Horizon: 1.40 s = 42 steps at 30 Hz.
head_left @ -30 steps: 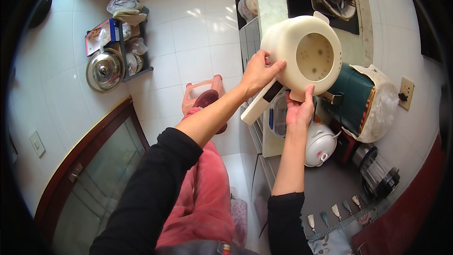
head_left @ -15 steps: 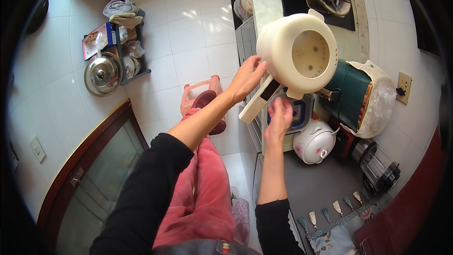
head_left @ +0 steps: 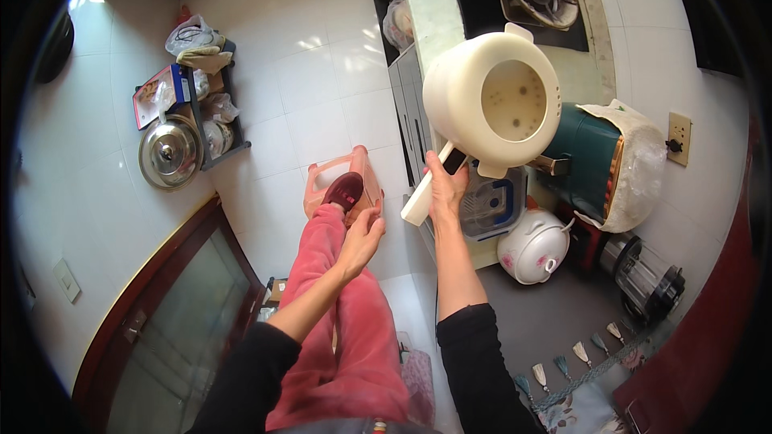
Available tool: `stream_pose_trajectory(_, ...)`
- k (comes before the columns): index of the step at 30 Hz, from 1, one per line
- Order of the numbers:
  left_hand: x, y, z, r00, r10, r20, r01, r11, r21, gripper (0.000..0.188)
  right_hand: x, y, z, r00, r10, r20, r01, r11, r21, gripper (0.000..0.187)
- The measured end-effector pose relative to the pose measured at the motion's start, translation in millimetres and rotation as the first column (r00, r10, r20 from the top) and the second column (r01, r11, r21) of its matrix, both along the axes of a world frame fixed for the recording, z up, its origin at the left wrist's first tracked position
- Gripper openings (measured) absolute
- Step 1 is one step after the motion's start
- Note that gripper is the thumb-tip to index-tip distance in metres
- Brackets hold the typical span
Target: The person retrieves an electric kettle from an overhead cabinet, places it on the countertop, and connects the power cord to the kettle base. The person then inspects the kettle and cord before setting it down.
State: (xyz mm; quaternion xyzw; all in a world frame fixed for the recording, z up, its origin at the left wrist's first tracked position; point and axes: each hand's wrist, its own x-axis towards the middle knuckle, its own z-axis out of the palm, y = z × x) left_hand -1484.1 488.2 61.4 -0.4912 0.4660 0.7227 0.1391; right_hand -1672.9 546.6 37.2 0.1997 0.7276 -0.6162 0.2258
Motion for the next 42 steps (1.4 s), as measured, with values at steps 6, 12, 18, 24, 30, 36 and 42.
stream_pose_trajectory(6, 31, -3, 8, 1.0, 0.006, -0.013, -0.006, 1.0, 0.017, 0.042, 1, -7, -1, 0.991, -0.023, -0.13, 0.026, 0.999, 0.023, 0.031)
stream_pose_trajectory(12, 55, -18, 15, 0.996, 0.083, 0.013, -0.083, 0.997, 0.0, 0.036, 4, 4, -7, 0.983, 0.021, -0.183, -0.013, 0.999, 0.047, 0.039)
stream_pose_trajectory(18, 75, -46, 13, 0.994, 0.111, 0.025, -0.111, 0.994, 0.006, 0.038, 7, 13, 30, 0.969, 0.149, -0.199, -0.125, 0.984, 0.126, 0.041)
stream_pose_trajectory(24, 40, -79, 46, 0.972, 0.221, -0.084, -0.216, 0.975, 0.055, 0.045, 43, 30, 119, 0.895, 0.337, -0.292, -0.271, 0.931, 0.243, 0.036)
stream_pose_trajectory(30, -15, -100, 107, 0.923, 0.31, -0.229, -0.286, 0.949, 0.135, 0.059, 100, 54, 203, 0.91, 0.376, -0.174, -0.304, 0.892, 0.335, 0.029)
stream_pose_trajectory(36, -42, -89, 183, 0.885, 0.27, -0.379, -0.153, 0.938, 0.31, 0.063, 142, 88, 293, 0.901, 0.415, -0.129, -0.345, 0.863, 0.368, 0.029)
stream_pose_trajectory(42, -33, -61, 255, 0.868, 0.231, -0.439, -0.054, 0.924, 0.378, 0.059, 160, 112, 372, 0.903, 0.406, -0.14, -0.325, 0.86, 0.394, 0.027)
